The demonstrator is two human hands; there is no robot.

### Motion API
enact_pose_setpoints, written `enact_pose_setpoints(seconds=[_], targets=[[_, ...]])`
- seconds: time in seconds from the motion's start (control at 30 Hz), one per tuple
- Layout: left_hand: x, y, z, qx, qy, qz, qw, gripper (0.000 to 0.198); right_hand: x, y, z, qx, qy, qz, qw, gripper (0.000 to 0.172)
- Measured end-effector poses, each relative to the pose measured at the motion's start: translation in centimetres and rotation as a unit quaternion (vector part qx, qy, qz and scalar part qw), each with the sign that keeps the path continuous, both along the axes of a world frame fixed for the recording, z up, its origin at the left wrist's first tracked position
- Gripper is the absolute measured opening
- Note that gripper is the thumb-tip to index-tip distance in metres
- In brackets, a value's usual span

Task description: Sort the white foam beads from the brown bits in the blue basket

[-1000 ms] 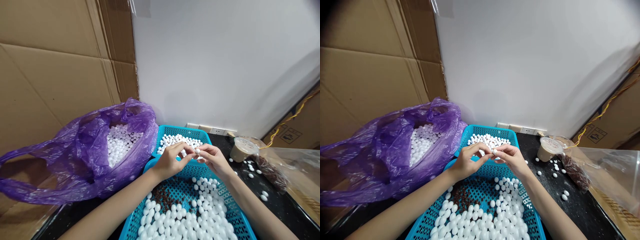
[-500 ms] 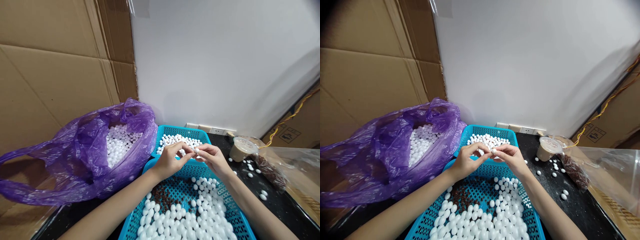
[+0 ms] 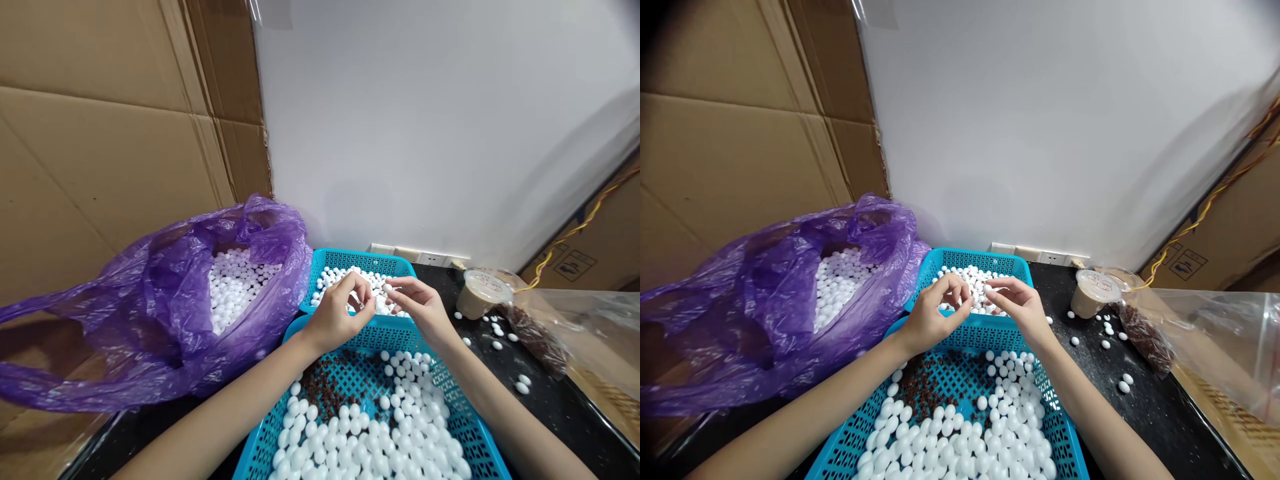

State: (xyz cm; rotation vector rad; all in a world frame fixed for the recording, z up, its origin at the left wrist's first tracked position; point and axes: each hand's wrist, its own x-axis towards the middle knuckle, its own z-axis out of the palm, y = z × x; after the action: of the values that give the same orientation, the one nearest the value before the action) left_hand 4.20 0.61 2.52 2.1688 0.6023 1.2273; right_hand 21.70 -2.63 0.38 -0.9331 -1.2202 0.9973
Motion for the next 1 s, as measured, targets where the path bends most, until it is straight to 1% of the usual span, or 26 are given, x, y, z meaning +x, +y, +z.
enact_pose_setpoints(seconds=[0.1,0.2,0.27,0.37,0.47,0.53,0.6,0.67,0.77,0.9,1.0], targets=[[0.0,0.1,0.0,0.003,0.006,0.004,1.000,0.015,0.0,0.1,0.0,0.010,-0.033,-0.027,0.999,0.022],[0.0,0.0,0.1,0.000,0.021,-0.002,1.000,0.011,0.0,0.1,0.0,0.013,-0.045,-0.031,0.998,0.028],[-0.1,-0.2,0.2,0.000,0.051,-0.024,0.998,0.008,-0.1,0.1,0.0,0.019,-0.048,-0.028,0.998,0.026],[-0.3,-0.4,0.1,0.022,0.124,-0.089,0.988,0.008,-0.2,-0.2,0.0,0.019,-0.054,-0.004,0.998,0.018],[-0.5,-0.3,-0.3,0.028,0.235,-0.166,0.957,0.008,-0.4,-0.6,0.0,-0.002,-0.093,0.048,0.994,0.012],[-0.7,-0.1,-0.8,0.010,0.321,-0.215,0.922,0.009,-0.5,-0.9,0.1,-0.007,-0.120,0.069,0.990,0.013],[-0.8,0.2,-1.3,-0.009,0.394,-0.242,0.887,0.016,-0.6,-1.0,0.1,-0.006,-0.129,0.071,0.989,0.014],[-0.9,0.5,-1.7,-0.022,0.434,-0.246,0.866,0.021,-0.6,-1.0,0.0,-0.007,-0.133,0.069,0.989,0.014],[-1.0,0.7,-2.0,-0.026,0.453,-0.252,0.855,0.021,-0.6,-0.9,-0.1,-0.010,-0.137,0.069,0.988,0.015],[-1.0,0.5,-1.9,-0.026,0.469,-0.252,0.846,0.019,-0.5,-0.9,-0.2,-0.016,-0.134,0.079,0.988,0.016],[-1.1,0.3,-1.6,-0.027,0.469,-0.260,0.844,0.025,-0.6,-0.9,-0.2,-0.021,-0.133,0.086,0.987,0.016]])
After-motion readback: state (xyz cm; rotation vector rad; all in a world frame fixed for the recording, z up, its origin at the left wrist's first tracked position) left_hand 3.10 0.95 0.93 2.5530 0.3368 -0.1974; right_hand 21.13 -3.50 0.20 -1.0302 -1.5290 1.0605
